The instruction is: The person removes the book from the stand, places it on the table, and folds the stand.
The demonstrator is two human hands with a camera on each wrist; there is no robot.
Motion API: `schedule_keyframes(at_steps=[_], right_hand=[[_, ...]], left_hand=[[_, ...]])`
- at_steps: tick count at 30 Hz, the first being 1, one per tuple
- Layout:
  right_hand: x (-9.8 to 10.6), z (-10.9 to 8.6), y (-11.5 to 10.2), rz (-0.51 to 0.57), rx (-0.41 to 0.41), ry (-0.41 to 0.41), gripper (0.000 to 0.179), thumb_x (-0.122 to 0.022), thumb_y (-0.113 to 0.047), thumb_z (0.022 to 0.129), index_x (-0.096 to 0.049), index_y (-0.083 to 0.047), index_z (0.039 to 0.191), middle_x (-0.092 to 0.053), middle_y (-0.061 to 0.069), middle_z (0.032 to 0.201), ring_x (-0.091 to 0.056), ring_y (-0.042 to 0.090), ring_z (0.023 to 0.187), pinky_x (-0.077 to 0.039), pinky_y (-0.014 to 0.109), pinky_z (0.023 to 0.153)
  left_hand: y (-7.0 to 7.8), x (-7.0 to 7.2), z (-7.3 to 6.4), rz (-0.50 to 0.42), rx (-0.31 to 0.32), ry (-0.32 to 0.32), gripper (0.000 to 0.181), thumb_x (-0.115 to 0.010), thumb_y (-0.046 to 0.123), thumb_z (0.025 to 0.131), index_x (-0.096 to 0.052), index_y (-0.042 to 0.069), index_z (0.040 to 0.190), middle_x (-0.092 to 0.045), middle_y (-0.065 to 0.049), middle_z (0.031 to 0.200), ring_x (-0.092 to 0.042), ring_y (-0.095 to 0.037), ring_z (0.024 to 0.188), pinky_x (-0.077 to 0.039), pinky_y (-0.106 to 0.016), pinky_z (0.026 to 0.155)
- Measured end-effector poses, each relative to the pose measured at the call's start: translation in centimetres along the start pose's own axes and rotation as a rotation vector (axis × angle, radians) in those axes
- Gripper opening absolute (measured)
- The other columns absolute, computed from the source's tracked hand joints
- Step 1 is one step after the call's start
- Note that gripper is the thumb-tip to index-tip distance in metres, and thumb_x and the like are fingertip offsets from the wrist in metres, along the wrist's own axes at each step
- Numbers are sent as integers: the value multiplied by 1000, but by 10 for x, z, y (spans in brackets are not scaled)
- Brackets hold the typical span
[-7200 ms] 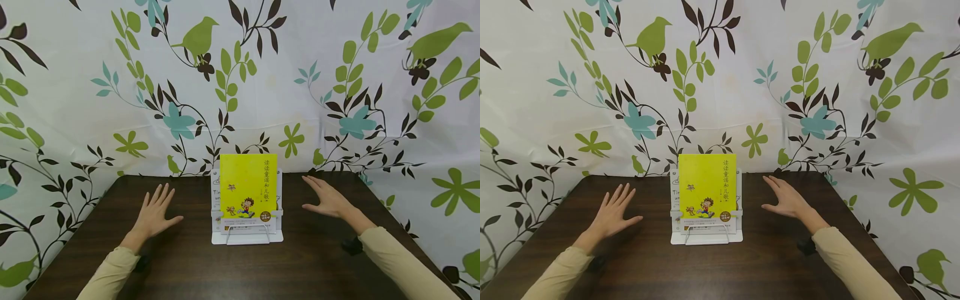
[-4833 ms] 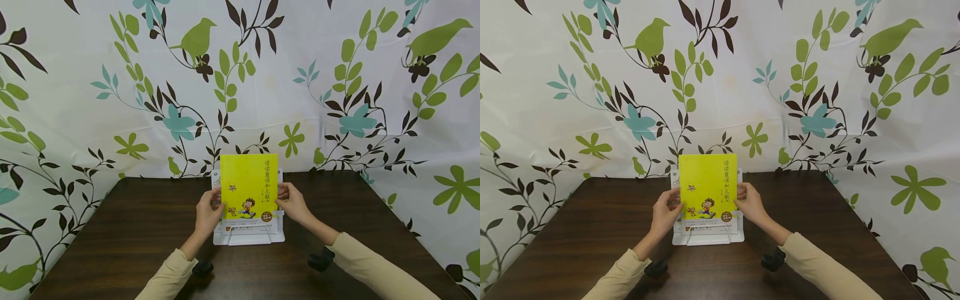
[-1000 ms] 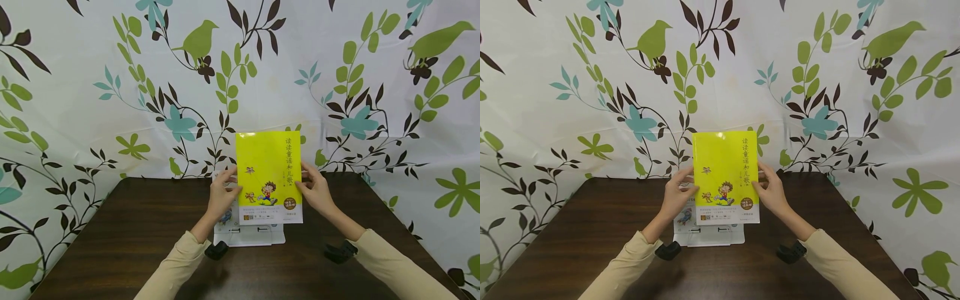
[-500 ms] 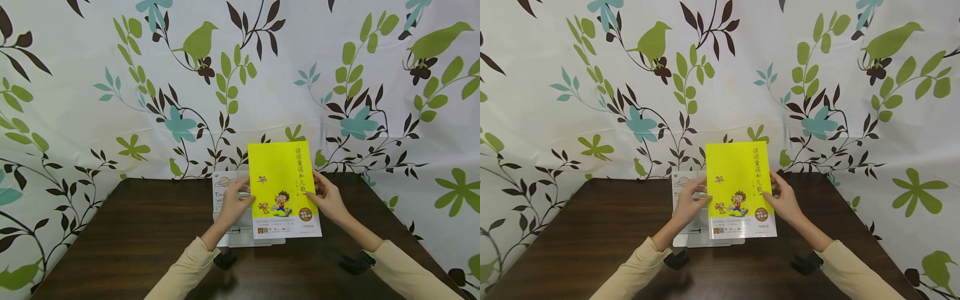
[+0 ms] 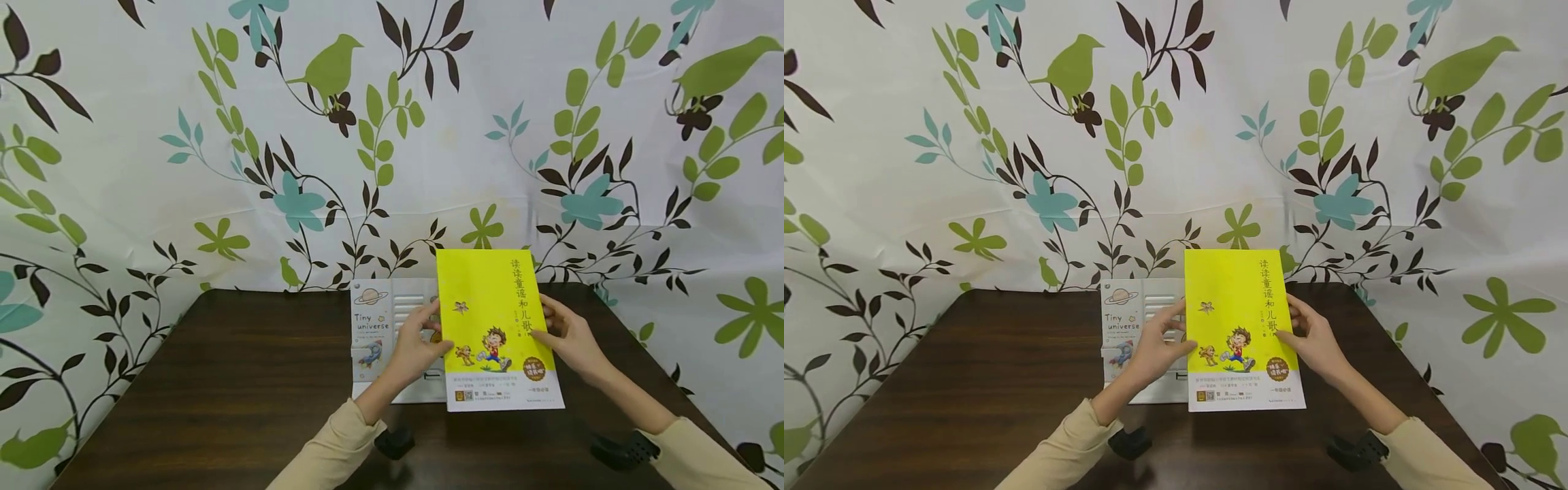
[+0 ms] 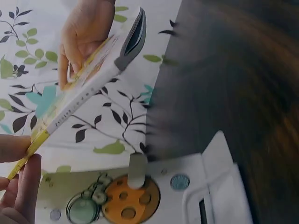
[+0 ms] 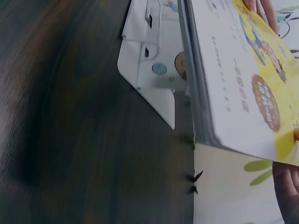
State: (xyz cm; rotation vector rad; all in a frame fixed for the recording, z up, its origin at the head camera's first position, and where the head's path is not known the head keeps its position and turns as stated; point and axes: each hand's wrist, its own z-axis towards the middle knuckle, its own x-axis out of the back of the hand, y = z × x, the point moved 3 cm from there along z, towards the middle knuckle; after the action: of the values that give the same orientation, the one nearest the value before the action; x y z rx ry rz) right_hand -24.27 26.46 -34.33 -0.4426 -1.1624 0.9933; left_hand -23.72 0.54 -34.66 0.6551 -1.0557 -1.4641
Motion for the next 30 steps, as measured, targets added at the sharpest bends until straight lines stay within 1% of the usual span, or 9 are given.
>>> schedule_keyframes(at_steps=[5, 6, 9, 11, 14, 17, 22, 25, 30], right_hand=[[11, -7, 8, -58, -77, -62, 64, -62, -6, 84, -28, 9, 137, -50, 18, 104, -53, 11, 76, -48, 21, 61], [13, -9, 10, -65, -93, -74, 65, -62, -7, 84, -27, 9, 137, -50, 19, 105, -53, 12, 77, -48, 21, 62], [19, -13, 19, -72, -116, -104, 67, -62, -10, 84, -26, 11, 136, -49, 20, 105, -53, 15, 78, -49, 24, 61], [23, -17, 26, -68, -117, -115, 67, -63, -10, 84, -26, 12, 135, -49, 18, 104, -53, 14, 77, -49, 25, 59], [28, -23, 33, -65, -139, -142, 68, -64, -11, 83, -26, 12, 134, -48, 17, 103, -52, 13, 77, -50, 27, 58], [32, -29, 38, -59, -193, -184, 71, -65, -13, 83, -24, 14, 134, -46, 18, 106, -52, 12, 78, -50, 28, 58], [35, -38, 45, -58, -312, -239, 76, -67, -16, 81, -22, 12, 135, -46, 21, 110, -53, 14, 79, -51, 29, 59], [35, -43, 52, -43, -361, -259, 77, -67, -17, 80, -22, 13, 135, -46, 21, 110, -53, 17, 80, -51, 30, 60], [34, -48, 65, 4, -419, -284, 80, -68, -19, 80, -19, 13, 136, -46, 23, 112, -54, 22, 83, -52, 32, 63]], left_hand=[[22, -12, -6, -18, 30, -36, 67, -66, -16, 70, -40, -8, 131, -47, -20, 114, -53, -30, 90, -53, -30, 68], [22, -15, -7, -22, 40, -45, 68, -66, -15, 70, -40, -7, 132, -47, -19, 114, -53, -30, 90, -53, -29, 69], [12, -26, -8, -29, 74, -69, 71, -68, -13, 69, -40, -2, 134, -48, -14, 111, -54, -24, 89, -49, -22, 73], [3, -32, -9, -15, 71, -91, 74, -70, -11, 69, -40, 2, 135, -48, -11, 110, -54, -19, 88, -48, -19, 72], [-9, -41, -11, 0, 62, -128, 77, -72, -8, 68, -40, 6, 136, -48, -8, 111, -55, -13, 88, -49, -18, 68], [-16, -47, -15, 7, 77, -159, 78, -74, -6, 68, -39, 6, 137, -47, -7, 113, -55, -10, 88, -50, -20, 66], [-27, -58, -21, -11, 168, -180, 81, -75, -6, 67, -38, 9, 137, -47, -2, 112, -54, -5, 89, -50, -28, 76], [-33, -65, -23, -17, 207, -182, 82, -76, -7, 65, -39, 10, 137, -46, 0, 112, -53, -3, 87, -50, -29, 77], [-41, -74, -27, -25, 263, -178, 83, -76, -8, 63, -40, 10, 136, -46, 1, 112, -52, -4, 86, -48, -19, 65]])
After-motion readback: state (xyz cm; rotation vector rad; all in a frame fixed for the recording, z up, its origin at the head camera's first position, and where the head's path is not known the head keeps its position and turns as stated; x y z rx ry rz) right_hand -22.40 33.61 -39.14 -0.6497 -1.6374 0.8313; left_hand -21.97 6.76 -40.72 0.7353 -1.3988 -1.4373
